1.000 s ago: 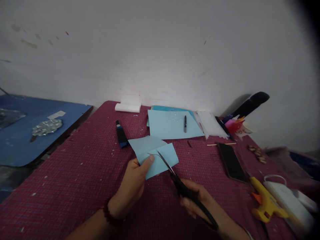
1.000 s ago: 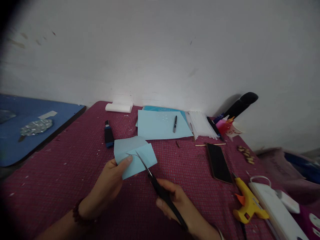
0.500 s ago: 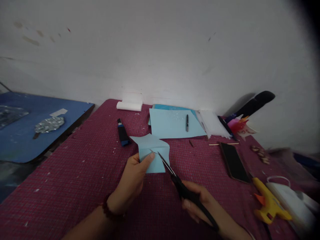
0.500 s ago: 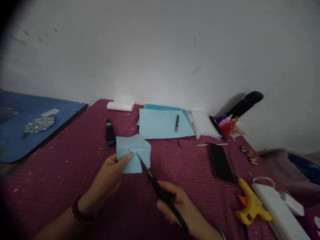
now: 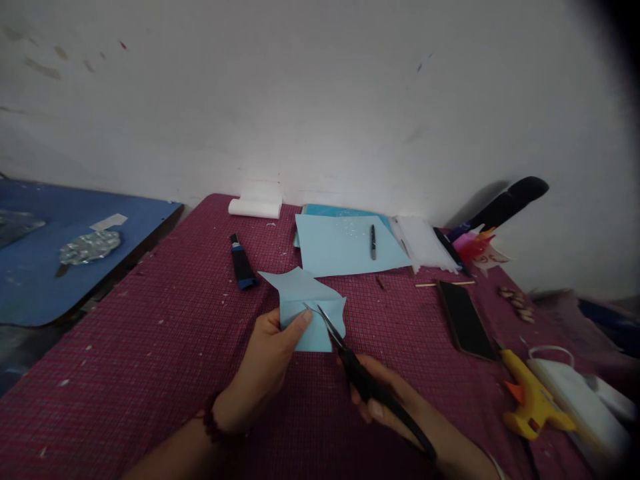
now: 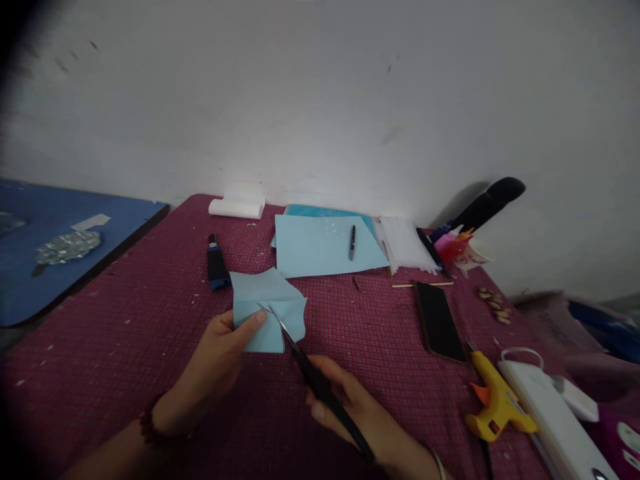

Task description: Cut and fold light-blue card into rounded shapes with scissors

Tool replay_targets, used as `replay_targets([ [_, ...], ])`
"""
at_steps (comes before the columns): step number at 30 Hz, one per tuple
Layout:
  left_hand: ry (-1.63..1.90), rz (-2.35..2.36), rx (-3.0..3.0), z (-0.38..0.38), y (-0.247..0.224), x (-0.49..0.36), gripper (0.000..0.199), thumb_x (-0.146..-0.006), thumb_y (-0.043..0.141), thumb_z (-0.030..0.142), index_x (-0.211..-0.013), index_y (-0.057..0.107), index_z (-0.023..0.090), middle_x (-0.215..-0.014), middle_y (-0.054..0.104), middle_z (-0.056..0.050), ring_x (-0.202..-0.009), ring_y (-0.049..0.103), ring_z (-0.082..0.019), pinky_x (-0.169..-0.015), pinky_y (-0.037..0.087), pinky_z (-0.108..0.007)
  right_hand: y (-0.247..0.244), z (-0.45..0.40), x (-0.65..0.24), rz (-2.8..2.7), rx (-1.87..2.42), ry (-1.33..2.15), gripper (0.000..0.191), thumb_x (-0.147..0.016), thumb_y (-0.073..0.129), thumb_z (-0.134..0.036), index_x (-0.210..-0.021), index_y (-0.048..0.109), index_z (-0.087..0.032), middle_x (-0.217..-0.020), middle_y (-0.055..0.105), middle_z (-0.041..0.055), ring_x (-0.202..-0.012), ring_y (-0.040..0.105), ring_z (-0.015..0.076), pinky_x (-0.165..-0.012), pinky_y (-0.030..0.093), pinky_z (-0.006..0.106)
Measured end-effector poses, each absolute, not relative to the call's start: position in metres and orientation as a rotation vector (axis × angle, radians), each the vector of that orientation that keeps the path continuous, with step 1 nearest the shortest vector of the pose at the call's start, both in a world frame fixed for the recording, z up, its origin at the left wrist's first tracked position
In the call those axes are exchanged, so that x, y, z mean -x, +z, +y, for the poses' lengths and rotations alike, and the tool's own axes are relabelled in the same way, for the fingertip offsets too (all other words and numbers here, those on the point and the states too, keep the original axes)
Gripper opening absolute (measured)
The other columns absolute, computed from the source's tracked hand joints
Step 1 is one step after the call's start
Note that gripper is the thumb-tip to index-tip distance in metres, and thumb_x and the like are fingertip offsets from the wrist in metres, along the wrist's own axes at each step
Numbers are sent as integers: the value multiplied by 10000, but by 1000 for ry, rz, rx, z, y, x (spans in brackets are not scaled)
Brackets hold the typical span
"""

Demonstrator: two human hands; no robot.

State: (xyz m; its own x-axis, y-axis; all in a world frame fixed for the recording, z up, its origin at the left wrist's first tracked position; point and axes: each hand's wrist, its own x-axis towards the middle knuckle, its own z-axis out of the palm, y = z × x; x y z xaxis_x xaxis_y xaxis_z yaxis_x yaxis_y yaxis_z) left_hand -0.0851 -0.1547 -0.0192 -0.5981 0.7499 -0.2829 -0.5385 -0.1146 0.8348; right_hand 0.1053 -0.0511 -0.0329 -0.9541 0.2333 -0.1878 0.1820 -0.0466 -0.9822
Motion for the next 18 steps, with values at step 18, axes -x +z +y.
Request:
replay_targets([
  [18,1536,1448,-275,-154,-18,75,274,-683,654,391,-594,555,151,-460,495,15,-381,411,-88,-351,320,-202,-32,-49,-108,-2061,488,2376,442,-839,568,-532,-1078,548,-161,-874,551,58,-711,508,128,-648,418,264],
])
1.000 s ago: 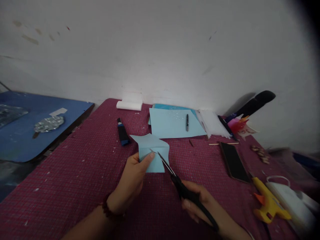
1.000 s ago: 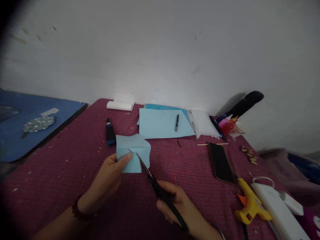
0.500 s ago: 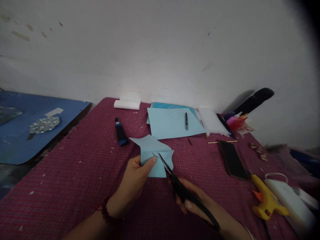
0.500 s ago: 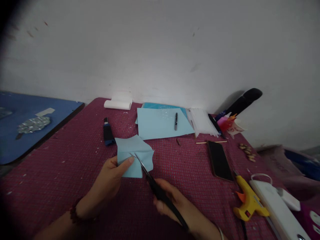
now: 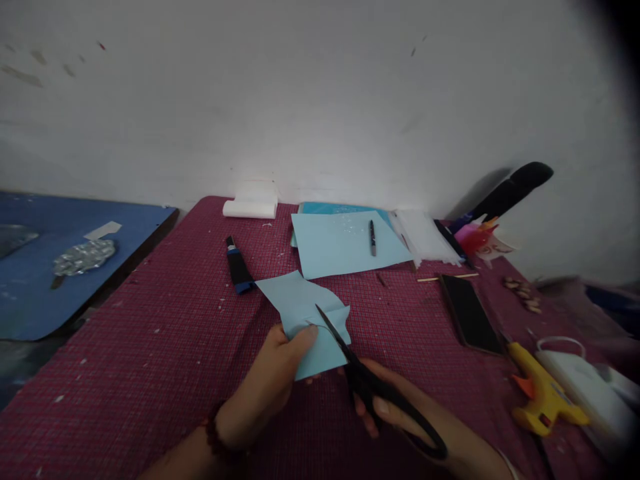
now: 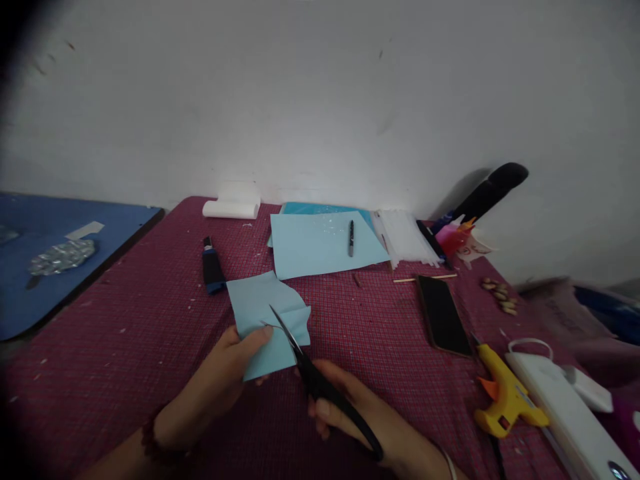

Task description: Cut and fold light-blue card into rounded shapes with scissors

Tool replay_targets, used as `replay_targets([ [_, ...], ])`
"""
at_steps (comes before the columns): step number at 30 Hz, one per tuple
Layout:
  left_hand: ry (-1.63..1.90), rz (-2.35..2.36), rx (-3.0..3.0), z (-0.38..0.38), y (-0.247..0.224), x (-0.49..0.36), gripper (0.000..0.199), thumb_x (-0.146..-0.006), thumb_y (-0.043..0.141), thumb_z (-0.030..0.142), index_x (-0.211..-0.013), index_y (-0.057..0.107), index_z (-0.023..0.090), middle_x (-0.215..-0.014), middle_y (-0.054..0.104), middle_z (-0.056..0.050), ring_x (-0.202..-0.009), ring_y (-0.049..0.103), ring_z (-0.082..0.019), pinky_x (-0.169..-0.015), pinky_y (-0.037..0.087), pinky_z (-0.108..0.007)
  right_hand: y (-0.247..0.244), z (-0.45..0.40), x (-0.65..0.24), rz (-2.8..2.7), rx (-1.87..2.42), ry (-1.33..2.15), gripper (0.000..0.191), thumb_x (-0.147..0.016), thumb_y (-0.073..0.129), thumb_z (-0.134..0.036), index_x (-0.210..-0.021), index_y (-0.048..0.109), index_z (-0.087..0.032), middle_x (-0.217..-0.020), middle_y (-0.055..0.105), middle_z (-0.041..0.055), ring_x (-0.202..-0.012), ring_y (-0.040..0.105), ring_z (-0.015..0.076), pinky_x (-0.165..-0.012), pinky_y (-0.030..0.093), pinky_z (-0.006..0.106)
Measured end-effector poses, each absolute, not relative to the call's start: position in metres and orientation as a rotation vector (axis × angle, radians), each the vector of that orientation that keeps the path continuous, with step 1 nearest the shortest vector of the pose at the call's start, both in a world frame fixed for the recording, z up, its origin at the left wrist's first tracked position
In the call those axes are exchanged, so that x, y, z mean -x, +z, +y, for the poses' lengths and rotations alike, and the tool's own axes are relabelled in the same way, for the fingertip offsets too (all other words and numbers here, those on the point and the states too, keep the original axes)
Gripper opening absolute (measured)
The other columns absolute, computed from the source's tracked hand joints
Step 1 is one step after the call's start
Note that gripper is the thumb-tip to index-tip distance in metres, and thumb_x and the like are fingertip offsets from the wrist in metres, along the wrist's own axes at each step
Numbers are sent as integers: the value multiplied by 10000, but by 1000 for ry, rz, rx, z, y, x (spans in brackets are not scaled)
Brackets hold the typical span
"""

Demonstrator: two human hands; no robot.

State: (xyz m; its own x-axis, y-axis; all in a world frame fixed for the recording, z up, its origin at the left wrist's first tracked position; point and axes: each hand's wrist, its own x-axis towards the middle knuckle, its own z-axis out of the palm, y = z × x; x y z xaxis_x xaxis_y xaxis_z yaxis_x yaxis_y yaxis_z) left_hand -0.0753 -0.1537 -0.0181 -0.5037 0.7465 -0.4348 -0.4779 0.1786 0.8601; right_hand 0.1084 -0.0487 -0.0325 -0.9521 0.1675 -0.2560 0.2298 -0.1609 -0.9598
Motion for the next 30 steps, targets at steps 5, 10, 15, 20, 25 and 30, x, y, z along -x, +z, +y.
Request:
replay_targets([
  [5,1493,1498,-313,-154,-19,79,278,-672,670,387,-585,548,152,-469,462,25,-398,374,-72,-374,282,-198,-33,-48,-108,2006,-477,-2321,446,-820,581,-548,-1044,558,-163,-861,550,55,-693,501,124,-637,413,265],
  [10,1494,1508,-321,-154,-21,74,269,-695,667,376,-582,552,161,-468,449,28,-401,358,-77,-375,263,-208,-31,-51,-107,2015,-515,-2295,442,-829,566,-555,-1054,551,-175,-861,539,51,-698,495,126,-640,415,266],
  [15,1500,1540,-375,-157,-21,75,275,-704,669,364,-564,564,152,-473,444,28,-412,344,-73,-396,250,-207,-28,-52,-108,2048,-531,-2226,455,-835,556,-561,-1088,549,-183,-857,523,48,-711,489,131,-652,424,269],
  [20,1425,1454,-459,-161,-19,84,297,-705,693,422,-687,654,128,-573,555,-4,-467,398,-80,-440,297,-202,-32,-52,-109,2087,-632,-2229,545,-787,601,-578,-1173,543,-196,-841,508,35,-653,442,115,-569,387,243],
  [25,1488,1410,-304,-159,-15,83,364,-685,700,494,-680,651,134,-504,494,26,-420,354,-73,-391,254,-199,-43,-51,-112,2125,-644,-2210,560,-796,601,-560,-1227,524,-211,-823,500,28,-620,414,103,-525,368,221],
  [30,1499,1426,-319,-162,-17,86,333,-740,672,473,-691,647,144,-540,526,16,-440,382,-77,-406,270,-195,-49,-47,-118,2175,-638,-2187,561,-778,614,-564,-1207,540,-211,-816,503,37,-616,420,109,-502,357,220],
])
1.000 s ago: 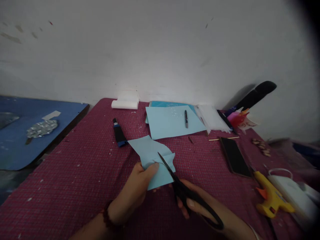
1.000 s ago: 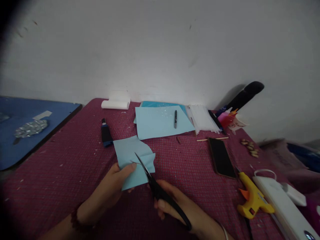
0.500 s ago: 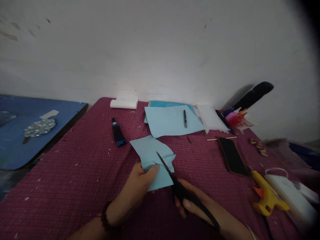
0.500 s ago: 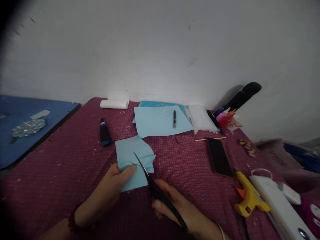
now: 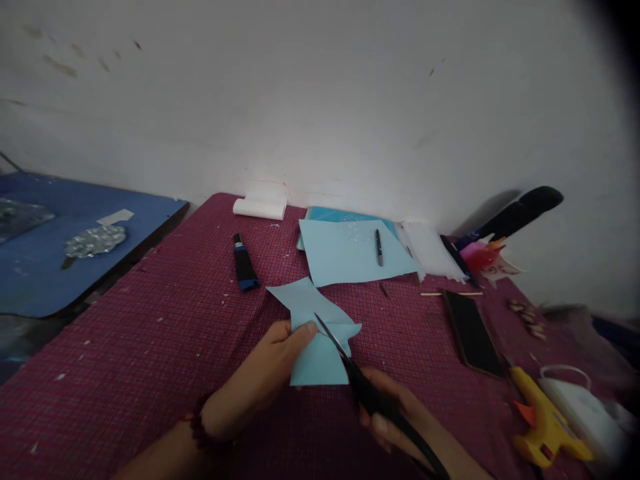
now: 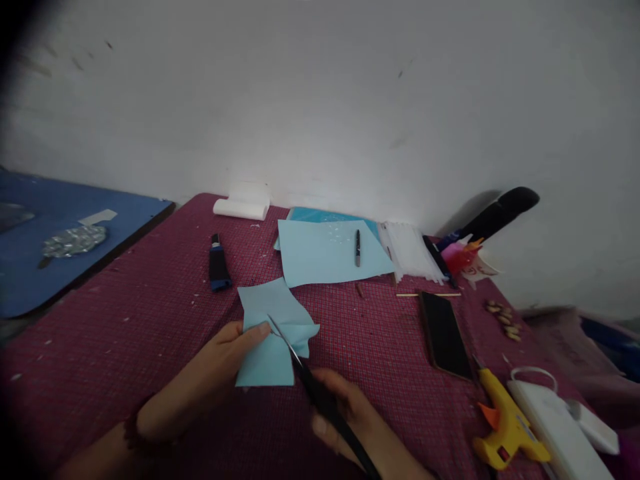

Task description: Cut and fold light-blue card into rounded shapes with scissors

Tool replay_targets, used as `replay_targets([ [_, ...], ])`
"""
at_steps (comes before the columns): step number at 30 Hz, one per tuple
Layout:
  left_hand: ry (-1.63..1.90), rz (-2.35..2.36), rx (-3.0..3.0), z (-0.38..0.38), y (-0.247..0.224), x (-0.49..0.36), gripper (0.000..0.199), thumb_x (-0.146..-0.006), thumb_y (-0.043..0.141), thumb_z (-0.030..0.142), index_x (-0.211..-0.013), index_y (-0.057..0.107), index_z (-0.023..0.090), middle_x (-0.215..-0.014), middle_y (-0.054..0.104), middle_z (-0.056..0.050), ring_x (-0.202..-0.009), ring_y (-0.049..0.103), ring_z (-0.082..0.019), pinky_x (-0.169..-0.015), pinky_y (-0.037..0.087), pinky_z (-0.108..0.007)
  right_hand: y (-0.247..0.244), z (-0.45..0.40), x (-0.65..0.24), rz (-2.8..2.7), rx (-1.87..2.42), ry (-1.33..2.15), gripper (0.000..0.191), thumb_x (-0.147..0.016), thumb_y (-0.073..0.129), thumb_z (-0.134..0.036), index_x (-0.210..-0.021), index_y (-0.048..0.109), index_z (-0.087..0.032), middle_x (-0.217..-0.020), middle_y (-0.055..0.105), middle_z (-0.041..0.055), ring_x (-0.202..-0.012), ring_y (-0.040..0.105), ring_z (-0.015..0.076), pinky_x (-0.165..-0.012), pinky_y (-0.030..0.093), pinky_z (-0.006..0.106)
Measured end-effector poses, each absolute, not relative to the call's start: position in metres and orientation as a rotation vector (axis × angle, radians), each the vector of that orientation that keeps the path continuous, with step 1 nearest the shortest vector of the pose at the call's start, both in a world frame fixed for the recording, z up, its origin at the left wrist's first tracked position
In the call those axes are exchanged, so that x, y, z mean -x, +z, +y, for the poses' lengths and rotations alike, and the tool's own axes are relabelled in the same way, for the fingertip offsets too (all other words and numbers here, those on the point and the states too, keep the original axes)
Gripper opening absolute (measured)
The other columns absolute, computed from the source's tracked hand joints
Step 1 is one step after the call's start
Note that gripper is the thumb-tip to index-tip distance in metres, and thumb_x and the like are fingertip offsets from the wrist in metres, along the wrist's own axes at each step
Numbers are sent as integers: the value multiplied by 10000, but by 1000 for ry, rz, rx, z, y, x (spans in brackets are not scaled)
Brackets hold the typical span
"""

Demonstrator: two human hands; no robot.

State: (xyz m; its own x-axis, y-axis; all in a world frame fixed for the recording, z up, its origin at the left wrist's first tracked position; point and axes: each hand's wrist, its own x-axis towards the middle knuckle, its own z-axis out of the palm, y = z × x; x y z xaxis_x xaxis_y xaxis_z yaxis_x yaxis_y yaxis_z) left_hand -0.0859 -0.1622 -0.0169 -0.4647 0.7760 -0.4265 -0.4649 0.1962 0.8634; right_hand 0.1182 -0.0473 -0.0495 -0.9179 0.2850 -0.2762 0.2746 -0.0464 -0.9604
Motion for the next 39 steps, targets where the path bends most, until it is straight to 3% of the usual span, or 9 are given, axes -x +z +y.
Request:
replay_targets([
  [6,1439,1400,-440,-166,-18,92,356,-793,613,493,-734,656,144,-560,536,12,-451,385,-79,-414,277,-189,-48,-49,-122,-2124,705,2220,623,-749,636,-580,-1239,521,-213,-836,519,52,-615,422,112,-505,360,232],
  [18,1384,1401,-550,-169,-12,93,367,-829,565,487,-802,673,138,-618,551,-6,-490,382,-77,-444,283,-187,-41,-51,-119,-2050,699,2296,615,-750,636,-580,-1223,537,-199,-701,464,-2,-506,353,69,-446,305,209],
  [30,1221,1503,-587,-170,-2,98,414,-805,548,546,-697,551,147,-586,444,38,-492,341,-72,-428,252,-194,-51,-43,-124,-2115,595,2296,633,-778,629,-543,-1280,514,-177,-665,451,-20,-458,328,44,-394,274,174],
  [35,1270,1427,-492,-168,-9,99,414,-751,616,543,-687,557,139,-561,449,43,-466,332,-60,-421,253,-192,-53,-43,-124,-2161,613,2233,615,-786,637,-501,-1292,507,-177,-630,421,-37,-433,315,45,-377,269,176],
  [39,1405,1283,-360,-163,-11,99,384,-625,748,442,-786,642,110,-670,611,-19,-513,477,-80,-497,387,-212,-53,-44,-123,-2224,622,2132,555,-799,640,-449,-1281,521,-202,-667,458,-18,-452,351,55,-383,278,181],
])
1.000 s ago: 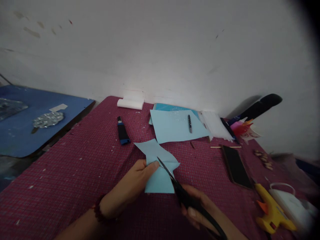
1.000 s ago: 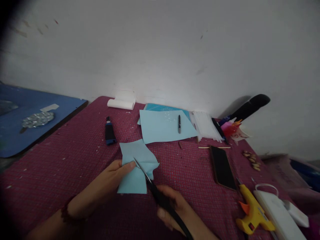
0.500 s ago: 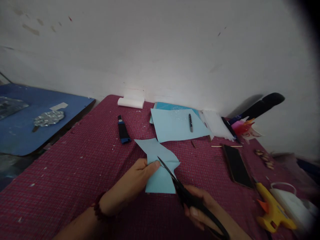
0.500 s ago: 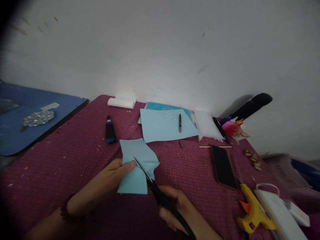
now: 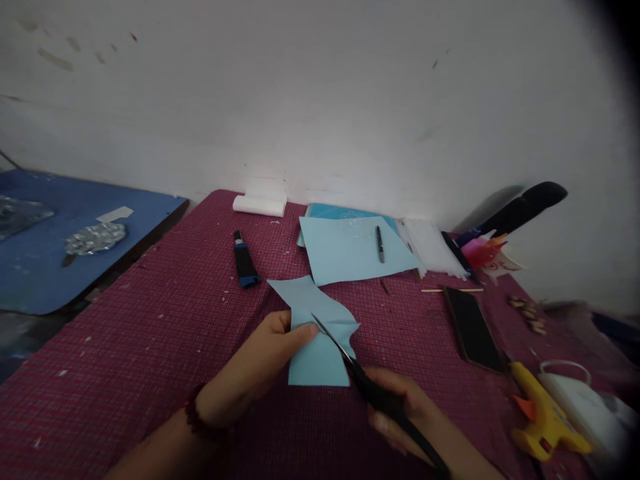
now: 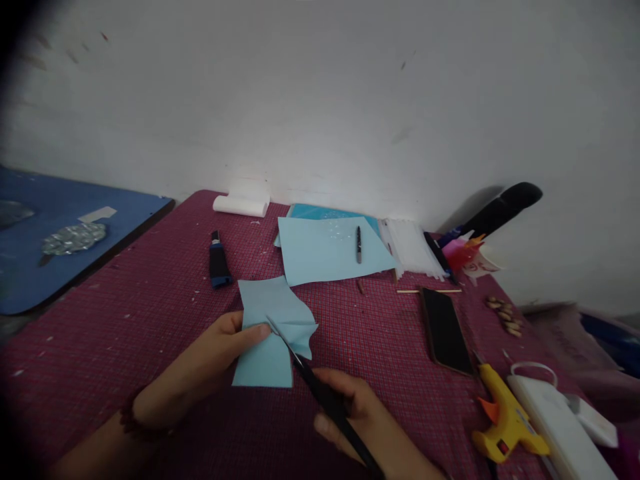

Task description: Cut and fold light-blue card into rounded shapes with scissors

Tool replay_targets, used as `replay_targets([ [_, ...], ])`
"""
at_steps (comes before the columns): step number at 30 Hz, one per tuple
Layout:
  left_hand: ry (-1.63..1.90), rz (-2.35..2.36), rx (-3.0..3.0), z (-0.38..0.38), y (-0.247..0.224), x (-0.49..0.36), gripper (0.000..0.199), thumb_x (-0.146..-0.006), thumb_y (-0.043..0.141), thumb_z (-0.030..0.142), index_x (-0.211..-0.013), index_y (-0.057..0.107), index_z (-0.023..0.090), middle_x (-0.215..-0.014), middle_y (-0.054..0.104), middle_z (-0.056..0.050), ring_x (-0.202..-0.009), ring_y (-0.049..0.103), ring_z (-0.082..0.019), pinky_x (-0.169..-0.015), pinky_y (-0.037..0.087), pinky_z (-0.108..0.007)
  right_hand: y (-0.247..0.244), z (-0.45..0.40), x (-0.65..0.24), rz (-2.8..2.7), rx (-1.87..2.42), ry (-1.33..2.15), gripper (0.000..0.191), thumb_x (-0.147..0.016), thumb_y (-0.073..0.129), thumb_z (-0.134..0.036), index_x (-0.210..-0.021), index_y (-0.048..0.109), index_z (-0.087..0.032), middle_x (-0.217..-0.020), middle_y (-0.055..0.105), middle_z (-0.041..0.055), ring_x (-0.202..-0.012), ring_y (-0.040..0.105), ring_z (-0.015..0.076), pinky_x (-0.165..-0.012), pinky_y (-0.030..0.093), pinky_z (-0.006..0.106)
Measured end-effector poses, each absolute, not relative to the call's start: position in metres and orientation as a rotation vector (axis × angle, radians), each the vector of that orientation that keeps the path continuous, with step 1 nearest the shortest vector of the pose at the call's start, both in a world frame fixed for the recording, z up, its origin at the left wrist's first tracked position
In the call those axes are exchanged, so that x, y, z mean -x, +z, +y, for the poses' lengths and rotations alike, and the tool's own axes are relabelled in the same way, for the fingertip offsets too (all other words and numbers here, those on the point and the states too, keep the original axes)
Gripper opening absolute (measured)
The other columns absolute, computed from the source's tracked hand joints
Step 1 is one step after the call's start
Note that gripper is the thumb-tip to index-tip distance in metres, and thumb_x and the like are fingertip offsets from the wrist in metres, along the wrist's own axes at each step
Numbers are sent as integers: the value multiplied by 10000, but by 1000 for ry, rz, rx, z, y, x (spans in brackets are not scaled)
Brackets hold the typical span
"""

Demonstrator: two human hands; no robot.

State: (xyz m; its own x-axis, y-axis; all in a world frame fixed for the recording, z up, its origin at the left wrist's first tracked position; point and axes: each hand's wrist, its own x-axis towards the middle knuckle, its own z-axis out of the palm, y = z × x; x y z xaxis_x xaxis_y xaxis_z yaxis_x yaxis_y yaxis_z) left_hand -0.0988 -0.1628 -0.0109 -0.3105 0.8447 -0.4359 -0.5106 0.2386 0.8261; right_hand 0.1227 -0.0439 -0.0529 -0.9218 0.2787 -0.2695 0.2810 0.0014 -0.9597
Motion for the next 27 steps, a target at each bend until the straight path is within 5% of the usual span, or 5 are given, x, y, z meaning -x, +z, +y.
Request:
replay_targets([
  [8,1574,1238,-214,-158,-14,90,341,-615,773,366,-819,672,111,-689,665,-51,-568,570,-123,-559,458,-246,-59,-47,-121,2110,-688,-2270,554,-794,641,-497,-1254,530,-210,-641,407,-41,-459,307,48,-402,261,181],
  [20,1587,1687,-493,-160,-19,79,440,-789,526,586,-642,468,175,-531,356,59,-463,297,-68,-407,239,-195,-45,-49,-118,2120,-583,-2202,533,-816,587,-560,-1206,518,-203,-802,480,13,-605,412,89,-512,357,210],
  [27,1442,1634,-589,-156,-7,69,423,-750,484,587,-614,438,190,-522,387,37,-460,321,-87,-414,250,-221,-40,-48,-116,2134,-490,-2202,434,-861,545,-522,-1128,524,-181,-848,518,39,-687,481,115,-613,419,245],
])
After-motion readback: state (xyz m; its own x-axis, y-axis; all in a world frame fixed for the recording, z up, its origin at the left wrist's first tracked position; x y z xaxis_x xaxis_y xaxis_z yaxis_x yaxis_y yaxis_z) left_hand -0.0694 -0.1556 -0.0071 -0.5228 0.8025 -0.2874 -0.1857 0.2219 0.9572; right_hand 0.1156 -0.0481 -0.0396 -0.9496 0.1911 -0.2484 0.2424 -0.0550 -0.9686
